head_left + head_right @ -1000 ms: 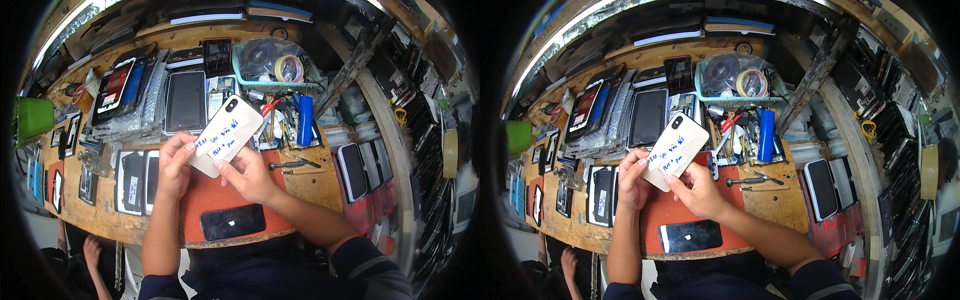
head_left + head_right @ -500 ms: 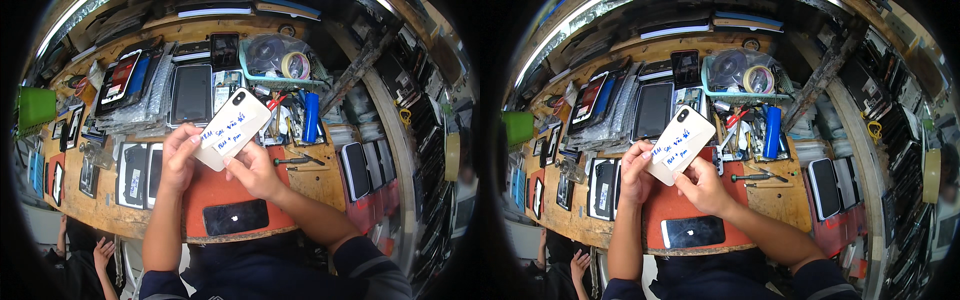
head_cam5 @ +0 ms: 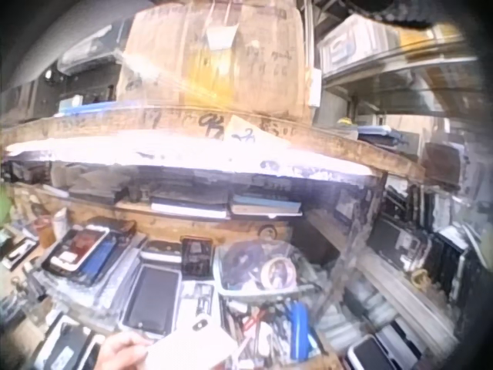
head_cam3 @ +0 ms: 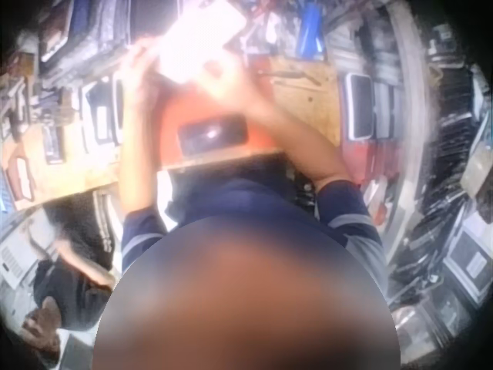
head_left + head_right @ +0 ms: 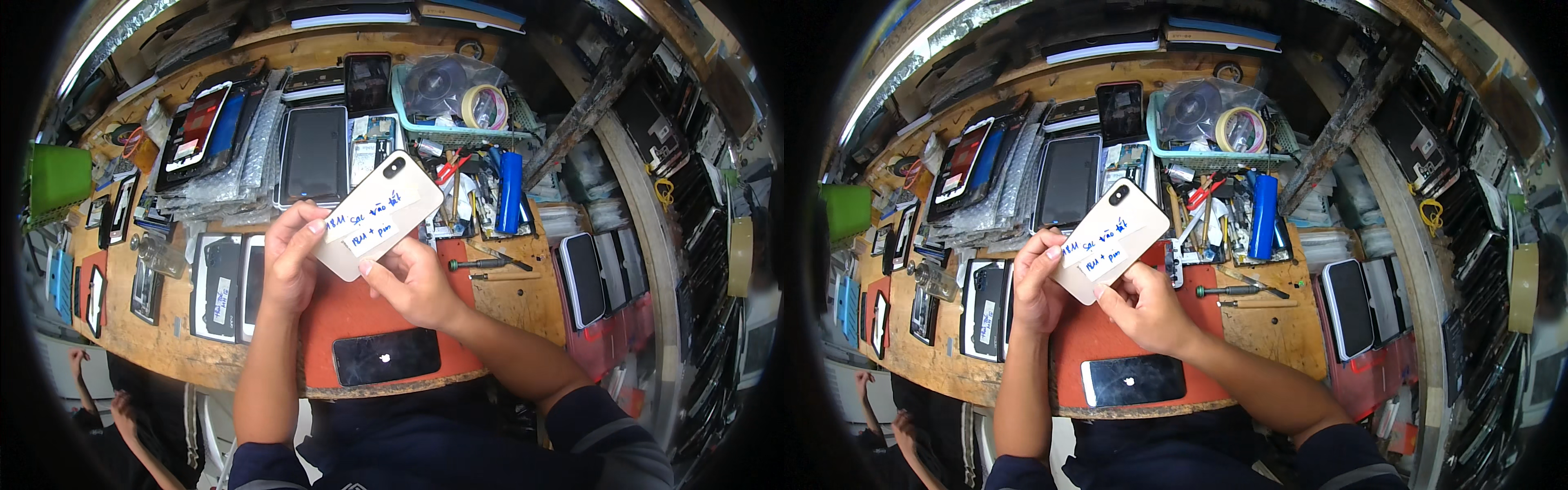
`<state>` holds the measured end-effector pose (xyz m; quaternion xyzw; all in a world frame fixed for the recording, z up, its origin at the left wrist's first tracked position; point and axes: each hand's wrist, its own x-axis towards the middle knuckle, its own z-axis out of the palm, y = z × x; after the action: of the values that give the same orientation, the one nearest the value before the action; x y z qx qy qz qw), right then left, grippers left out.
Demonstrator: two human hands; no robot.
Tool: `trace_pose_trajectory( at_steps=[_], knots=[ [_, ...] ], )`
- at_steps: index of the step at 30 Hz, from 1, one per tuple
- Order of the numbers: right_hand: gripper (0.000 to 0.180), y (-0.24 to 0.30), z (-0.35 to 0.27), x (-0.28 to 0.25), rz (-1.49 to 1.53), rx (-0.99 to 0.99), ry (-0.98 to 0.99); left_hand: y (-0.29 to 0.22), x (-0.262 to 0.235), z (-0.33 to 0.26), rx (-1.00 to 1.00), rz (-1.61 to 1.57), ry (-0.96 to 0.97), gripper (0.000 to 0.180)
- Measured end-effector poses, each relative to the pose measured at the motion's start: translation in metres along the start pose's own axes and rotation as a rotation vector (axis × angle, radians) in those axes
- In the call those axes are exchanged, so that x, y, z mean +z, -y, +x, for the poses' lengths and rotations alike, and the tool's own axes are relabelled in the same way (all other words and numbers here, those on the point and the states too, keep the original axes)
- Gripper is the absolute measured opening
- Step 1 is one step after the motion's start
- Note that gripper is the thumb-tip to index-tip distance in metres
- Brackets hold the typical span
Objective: The person disassembles and reassembles several smartphones on a cluttered workbench. They remove back covers, disconnect internal components, and use a screwdriver to remove screws. The person handles multiple phones and parts, including batteries and screens, while another person works nearby.
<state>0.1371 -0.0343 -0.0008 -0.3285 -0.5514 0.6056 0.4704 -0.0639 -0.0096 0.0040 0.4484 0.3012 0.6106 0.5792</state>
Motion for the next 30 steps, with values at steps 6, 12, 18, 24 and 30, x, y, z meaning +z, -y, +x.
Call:
trace_pose_trajectory(
  at_steps=[6, 12, 18, 24, 30],
  knots=[
    [0.025, 0.002, 0.002, 0.0, 0.065, 0.002, 0.042, 0.0, 0.0, -0.001, -0.023, -0.026, -0.015, 0.017],
    [0.027, 0.001, 0.004, -0.004, 0.134, 0.059, 0.094, -0.001, 0.0, 0.0, -0.039, -0.02, -0.003, 0.018],
    [0.027, -0.001, 0.005, -0.003, 0.161, 0.07, 0.071, 0.0, 0.012, -0.004, -0.003, 0.247, 0.034, 0.036],
    [0.026, -0.001, 0.005, -0.005, 0.135, 0.12, 0.065, 0.001, 0.015, -0.005, -0.017, 0.311, 0.049, 0.041],
    [0.026, -0.001, 0.004, -0.005, 0.127, 0.085, 0.049, 0.002, 0.014, -0.005, -0.009, 0.326, 0.05, 0.044]
  ],
)
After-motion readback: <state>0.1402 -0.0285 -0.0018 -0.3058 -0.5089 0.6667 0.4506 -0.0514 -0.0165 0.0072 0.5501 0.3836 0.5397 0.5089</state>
